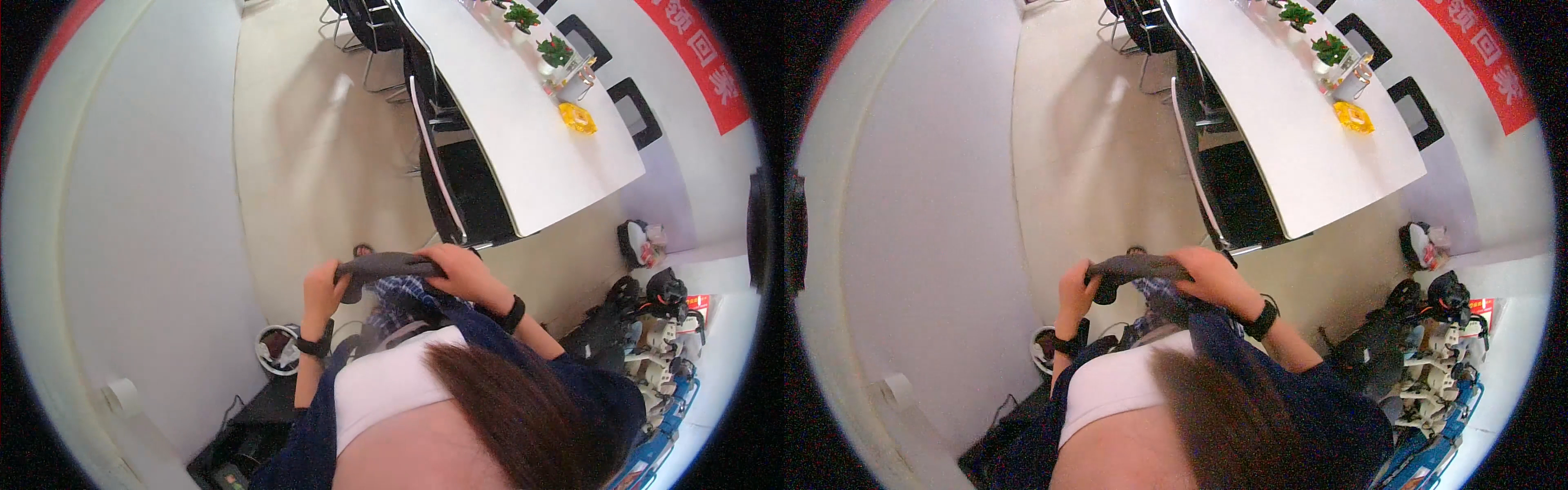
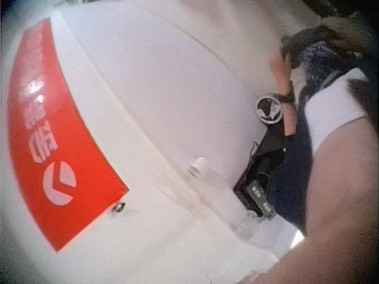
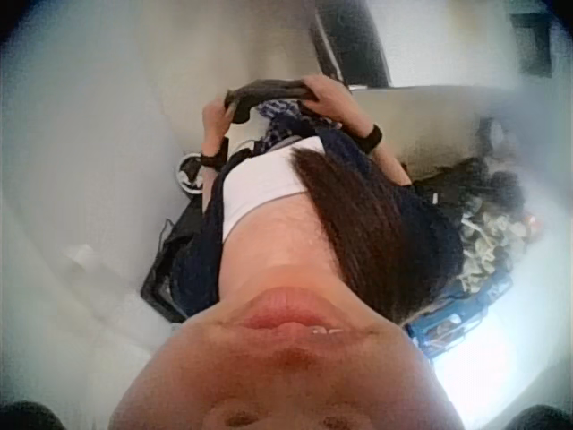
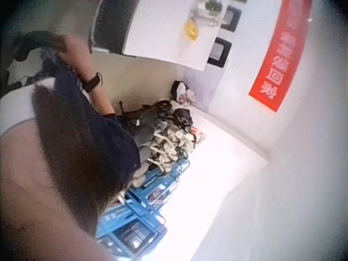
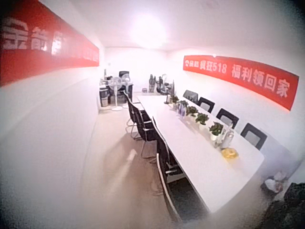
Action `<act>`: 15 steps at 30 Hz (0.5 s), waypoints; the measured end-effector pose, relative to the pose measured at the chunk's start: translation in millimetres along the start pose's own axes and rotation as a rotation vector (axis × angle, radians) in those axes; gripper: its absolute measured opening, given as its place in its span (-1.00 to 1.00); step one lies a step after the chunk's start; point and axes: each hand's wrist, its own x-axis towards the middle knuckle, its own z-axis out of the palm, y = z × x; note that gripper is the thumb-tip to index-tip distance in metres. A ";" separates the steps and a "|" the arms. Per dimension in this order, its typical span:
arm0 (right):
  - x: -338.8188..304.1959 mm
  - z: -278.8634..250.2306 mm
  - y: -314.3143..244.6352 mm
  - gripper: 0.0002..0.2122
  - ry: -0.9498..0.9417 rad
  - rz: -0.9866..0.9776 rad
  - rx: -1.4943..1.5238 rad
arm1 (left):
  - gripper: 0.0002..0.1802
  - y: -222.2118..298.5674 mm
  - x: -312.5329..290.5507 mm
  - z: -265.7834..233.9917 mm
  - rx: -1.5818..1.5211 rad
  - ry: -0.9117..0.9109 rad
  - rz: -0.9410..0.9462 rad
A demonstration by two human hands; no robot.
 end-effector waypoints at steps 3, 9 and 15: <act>27.6 -6.9 -8.7 -0.66 0.177 0.026 -0.008 | -0.84 -10.2 34.3 -25.2 0.036 0.003 0.002; 106.8 3.2 2.7 -0.70 0.249 0.067 0.062 | -0.81 -37.3 125.8 -68.1 0.154 -0.001 0.085; 157.0 -23.1 2.1 -0.73 0.303 0.300 0.081 | -0.82 -48.2 220.8 -87.4 0.174 -0.121 0.261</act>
